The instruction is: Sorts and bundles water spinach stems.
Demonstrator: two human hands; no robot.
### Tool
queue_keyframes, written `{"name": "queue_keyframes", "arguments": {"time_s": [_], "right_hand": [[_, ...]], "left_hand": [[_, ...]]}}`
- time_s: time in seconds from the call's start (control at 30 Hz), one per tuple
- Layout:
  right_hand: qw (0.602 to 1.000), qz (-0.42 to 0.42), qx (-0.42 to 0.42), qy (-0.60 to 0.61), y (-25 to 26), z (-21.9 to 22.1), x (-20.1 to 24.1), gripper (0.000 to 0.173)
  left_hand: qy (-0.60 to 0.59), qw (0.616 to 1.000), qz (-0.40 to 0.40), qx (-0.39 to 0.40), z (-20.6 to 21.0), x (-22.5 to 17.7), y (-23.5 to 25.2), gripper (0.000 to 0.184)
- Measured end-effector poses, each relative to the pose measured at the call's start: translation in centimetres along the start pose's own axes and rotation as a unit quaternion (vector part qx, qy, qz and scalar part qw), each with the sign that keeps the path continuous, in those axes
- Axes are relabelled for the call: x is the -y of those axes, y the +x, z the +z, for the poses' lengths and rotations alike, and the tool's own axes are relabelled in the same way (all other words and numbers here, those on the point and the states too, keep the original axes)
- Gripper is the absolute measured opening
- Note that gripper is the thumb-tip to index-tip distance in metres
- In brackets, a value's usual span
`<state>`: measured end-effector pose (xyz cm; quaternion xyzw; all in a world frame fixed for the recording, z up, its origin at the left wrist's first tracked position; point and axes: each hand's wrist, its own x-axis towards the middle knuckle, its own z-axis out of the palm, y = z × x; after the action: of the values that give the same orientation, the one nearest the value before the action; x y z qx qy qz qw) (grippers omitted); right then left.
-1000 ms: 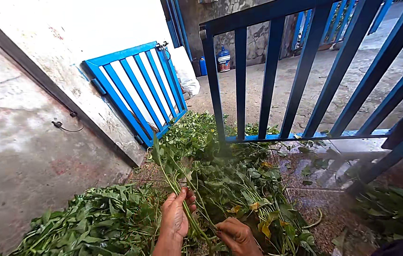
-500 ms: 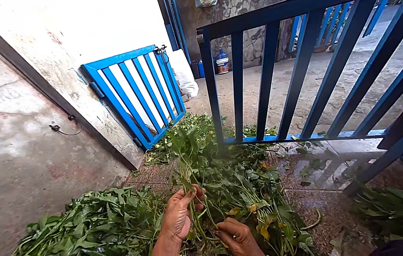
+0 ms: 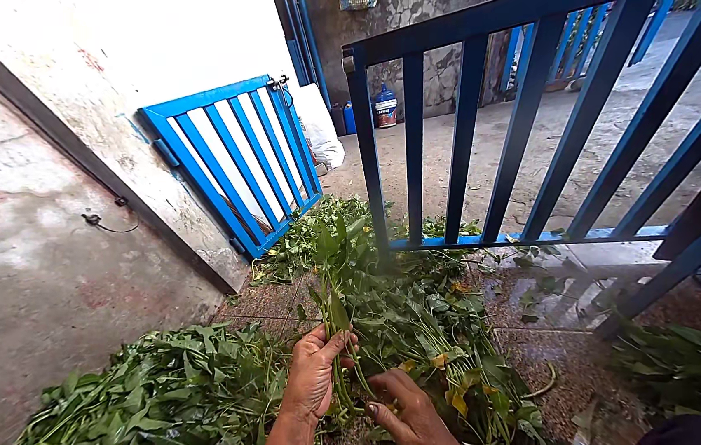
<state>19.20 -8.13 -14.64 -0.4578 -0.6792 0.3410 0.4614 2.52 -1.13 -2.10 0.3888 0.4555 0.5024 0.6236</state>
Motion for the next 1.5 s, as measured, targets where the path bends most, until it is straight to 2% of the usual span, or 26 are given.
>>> {"name": "queue_keyframes", "arguments": {"time_s": [0.07,0.17,0.3,0.47,0.6,0.7,0.9,1.0,1.13,1.23,1.37,1.5], "right_hand": [[0.994,-0.037,-0.098,-0.024,1.4,0.1,0.9,0.051],[0.957,-0.155,-0.233,-0.076,4.9,-1.1,3.3,0.035],[0.907,-0.251,-0.297,-0.165,9.9,-3.9,7.2,0.019],[0.890,-0.278,-0.278,-0.230,14.1,-6.9,9.5,0.024],[0.866,-0.295,-0.320,-0.248,13.4,-7.0,8.9,0.011],[0.884,-0.262,-0.297,-0.247,12.7,-6.5,8.3,0.011],[0.945,-0.186,-0.247,-0.104,13.1,-6.8,8.4,0.015],[0.958,-0.160,-0.229,-0.060,13.1,-7.2,8.5,0.020],[0.963,-0.165,-0.212,-0.037,13.1,-7.4,8.4,0.014],[0.967,-0.177,-0.170,-0.073,13.0,-7.7,8.6,0.023],[0.957,-0.202,-0.129,-0.166,13.0,-8.4,8.9,0.016],[0.905,-0.287,-0.122,-0.288,13.0,-9.4,9.1,0.014]], "left_hand": [[-0.002,1.000,0.002,0.008,0.0,0.0,-0.1,0.016],[-0.001,1.000,0.003,0.016,-0.1,-0.2,-0.2,0.015],[0.004,0.998,0.009,0.070,-0.5,0.0,-0.2,0.015],[-0.008,0.993,0.004,0.121,-0.7,0.1,-0.3,0.015],[-0.050,0.988,-0.015,0.148,-0.7,-0.1,-0.3,0.014],[-0.066,0.982,-0.025,0.177,-0.6,-0.2,-0.3,0.013],[-0.079,0.972,-0.050,0.216,-0.8,-0.1,-0.3,0.013],[-0.090,0.968,-0.071,0.223,-0.9,-0.3,-0.3,0.013],[-0.103,0.961,-0.085,0.242,-1.0,-0.2,-0.3,0.013],[-0.116,0.956,-0.091,0.254,-1.2,-0.3,-0.4,0.014],[-0.118,0.957,-0.099,0.244,-1.3,-0.4,-0.4,0.014],[-0.120,0.959,-0.103,0.233,-1.4,-0.6,-0.5,0.013]]}}
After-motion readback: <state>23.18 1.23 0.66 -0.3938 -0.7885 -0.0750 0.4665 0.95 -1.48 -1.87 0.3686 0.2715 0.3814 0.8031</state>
